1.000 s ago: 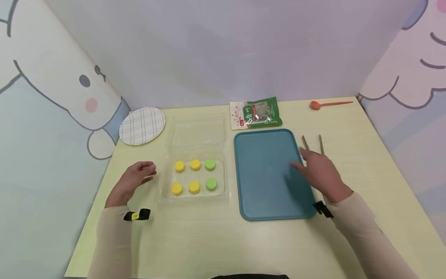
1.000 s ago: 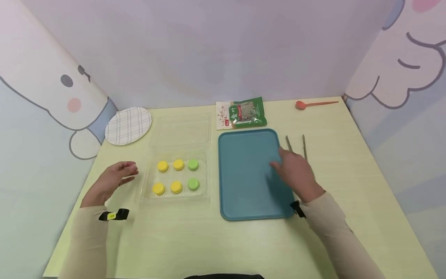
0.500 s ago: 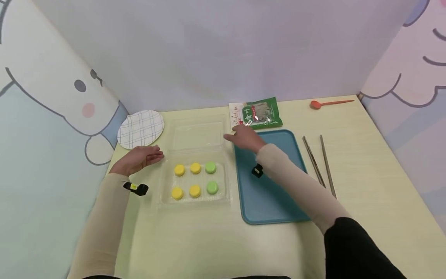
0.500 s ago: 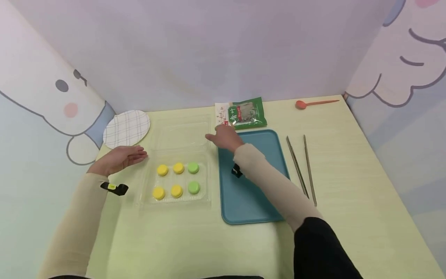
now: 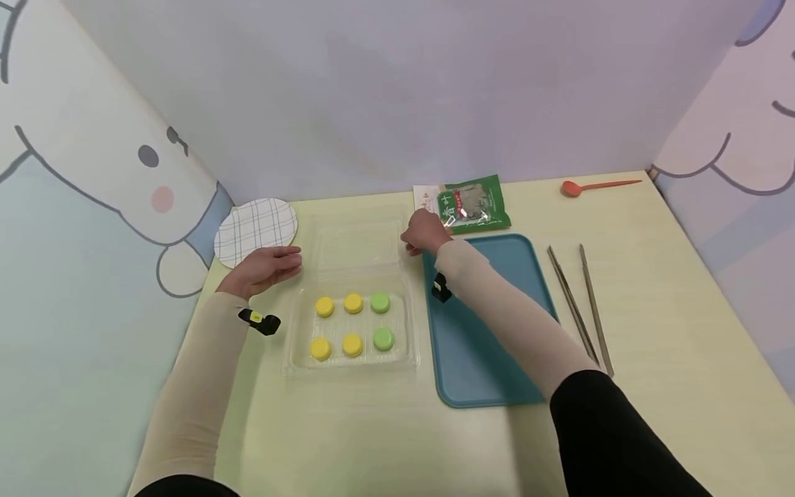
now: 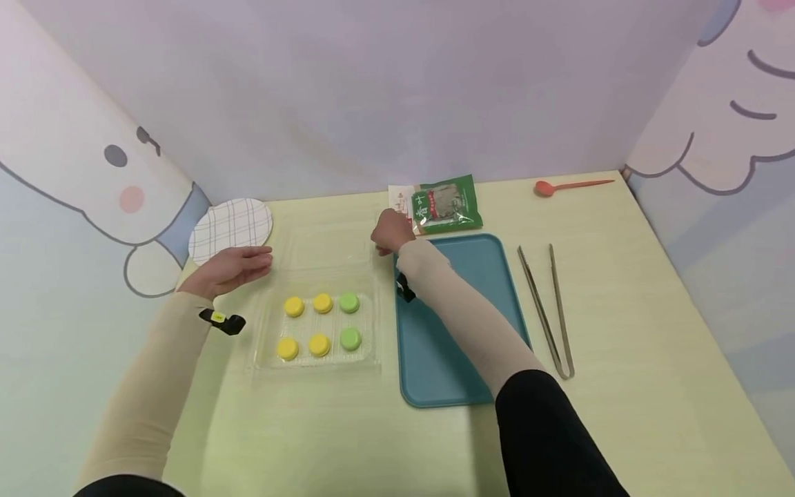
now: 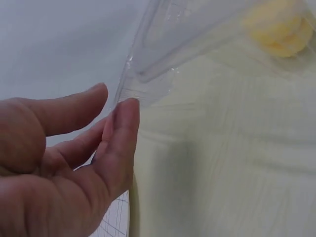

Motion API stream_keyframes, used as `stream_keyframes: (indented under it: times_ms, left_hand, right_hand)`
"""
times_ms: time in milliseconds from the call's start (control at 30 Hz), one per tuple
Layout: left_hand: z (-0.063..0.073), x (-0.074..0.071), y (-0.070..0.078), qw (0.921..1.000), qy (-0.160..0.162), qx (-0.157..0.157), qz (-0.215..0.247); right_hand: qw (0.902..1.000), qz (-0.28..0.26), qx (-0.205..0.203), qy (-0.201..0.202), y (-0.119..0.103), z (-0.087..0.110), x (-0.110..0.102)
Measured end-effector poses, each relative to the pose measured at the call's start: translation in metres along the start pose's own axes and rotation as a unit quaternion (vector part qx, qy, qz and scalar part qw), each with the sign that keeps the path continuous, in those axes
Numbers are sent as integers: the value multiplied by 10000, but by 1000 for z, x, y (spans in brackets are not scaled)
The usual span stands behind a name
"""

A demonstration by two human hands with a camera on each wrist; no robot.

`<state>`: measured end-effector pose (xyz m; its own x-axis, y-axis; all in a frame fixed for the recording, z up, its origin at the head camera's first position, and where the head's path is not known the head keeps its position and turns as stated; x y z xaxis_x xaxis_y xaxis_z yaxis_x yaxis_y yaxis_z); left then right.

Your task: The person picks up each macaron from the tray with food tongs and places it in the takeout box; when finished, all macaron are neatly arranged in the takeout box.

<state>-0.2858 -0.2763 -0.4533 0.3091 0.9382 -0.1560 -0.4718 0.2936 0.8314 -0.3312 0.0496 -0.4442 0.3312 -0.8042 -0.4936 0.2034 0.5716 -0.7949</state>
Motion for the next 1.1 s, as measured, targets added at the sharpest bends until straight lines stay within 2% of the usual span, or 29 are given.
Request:
stream_keyframes:
  times_ms: [100, 233, 333, 467, 633, 733, 867, 967, 1100]
  left_hand:
    - [-5, 2, 4, 9999, 101, 47, -84]
    - [-3, 2, 6, 9993, 298, 180, -151]
    - [2, 1, 9, 9979, 507, 376, -123]
    - [12, 0, 14, 9941, 811, 723, 4]
    - [25, 1, 19, 9869, 984, 1281, -46]
    - [30, 1, 20, 9830, 1042, 1508, -131]
    - [39, 1, 17, 9717, 1270, 1785, -887]
    - [50, 0, 15, 9557, 1573, 1895, -1612]
    - [66, -2, 11, 9448, 1783, 1736, -2132]
  right_hand:
    - [9996, -250, -98, 67, 1, 3, -3]
    - [9951, -916, -365, 77, 1, 16, -6]
    - [9846, -1564, -752, 231, -3, 29, -11]
    - [9692, -1977, -1403, 438, -11, 44, -19]
    - [9596, -1948, -1933, 614, -18, 61, -25]
    - [9565, -1824, -2165, 710, -19, 70, -25]
    - [9536, -1518, -2461, 834, -16, 82, -24]
    - [9517, -1167, -2674, 953, -13, 93, -24]
    - [9529, -829, -2788, 861, -10, 107, -21]
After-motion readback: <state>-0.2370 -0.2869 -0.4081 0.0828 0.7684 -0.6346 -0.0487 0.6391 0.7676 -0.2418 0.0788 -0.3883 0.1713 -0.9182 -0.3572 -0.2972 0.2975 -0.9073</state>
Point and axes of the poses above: each hand's wrist, its own z-axis away from the middle knuckle, its own x-axis out of the palm, y = z × x, the point moved 6 cm from there along -z, towards the middle knuckle, and after that the axes turned 9 degrees about -z, right-handed, at the moved point
